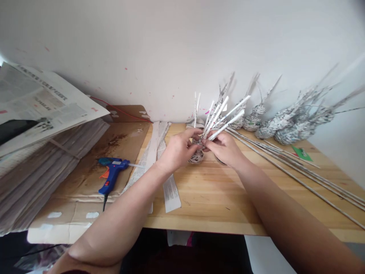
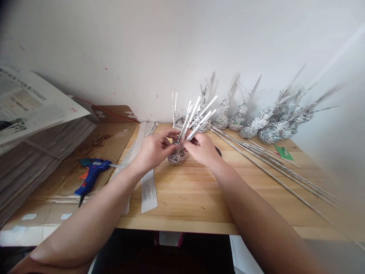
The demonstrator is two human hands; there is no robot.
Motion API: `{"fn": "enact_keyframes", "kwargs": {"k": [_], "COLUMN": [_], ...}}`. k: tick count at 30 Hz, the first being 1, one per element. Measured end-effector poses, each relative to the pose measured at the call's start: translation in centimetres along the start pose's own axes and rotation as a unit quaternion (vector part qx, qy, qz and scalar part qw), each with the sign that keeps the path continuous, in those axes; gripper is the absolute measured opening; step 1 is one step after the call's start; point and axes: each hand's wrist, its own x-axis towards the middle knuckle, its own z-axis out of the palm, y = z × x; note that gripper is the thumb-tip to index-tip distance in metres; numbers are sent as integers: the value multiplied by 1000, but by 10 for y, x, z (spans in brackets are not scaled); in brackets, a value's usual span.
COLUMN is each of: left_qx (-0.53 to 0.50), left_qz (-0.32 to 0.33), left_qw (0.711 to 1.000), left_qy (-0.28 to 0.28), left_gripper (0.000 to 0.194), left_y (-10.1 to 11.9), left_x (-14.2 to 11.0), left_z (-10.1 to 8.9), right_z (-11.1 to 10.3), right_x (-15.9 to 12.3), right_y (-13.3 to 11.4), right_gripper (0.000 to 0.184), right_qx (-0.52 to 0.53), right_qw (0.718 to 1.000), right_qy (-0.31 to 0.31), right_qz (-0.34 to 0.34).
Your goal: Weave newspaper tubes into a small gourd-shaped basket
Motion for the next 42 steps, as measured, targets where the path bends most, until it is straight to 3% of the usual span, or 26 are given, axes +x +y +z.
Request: {"fn": "enact_keyframes", "kwargs": {"k": [9,16,19,25,29,35,42], "left_qx": [-19,-43,-33,-28,-59,-138,-117], "left_qz": [-30,-51,-59,-106,-137,-158,-159], "left_qw": [999,997,997,992,988,977,978], "left_qy": [-33,-43,-44,-65,-40,-45,-64], "left_gripper": [10,23,17,14,11,7,10], "left_y": [0,-2,-1,-2,-6,-9,-4], "left_x": [4,5,5,7,9,13,12], "left_z": [-9,-12,-13,-17,-19,-23,-25], "right_z": [7,18,22,23,20,16,14], "right_x": [-2,-9,-11,-12,-11,-10,-10], "right_y": [8,7,6,2,-1,6,8], "right_gripper": [29,25,22,27,33,18,13], "right_qx": [2,-78,-80,-14,31,-27,-91], "right_qw": [1000,991,990,998,998,996,985], "right_qy": [21,75,86,34,18,13,35], "right_qz": [-7,-75,-81,-46,-44,-87,-145]}}
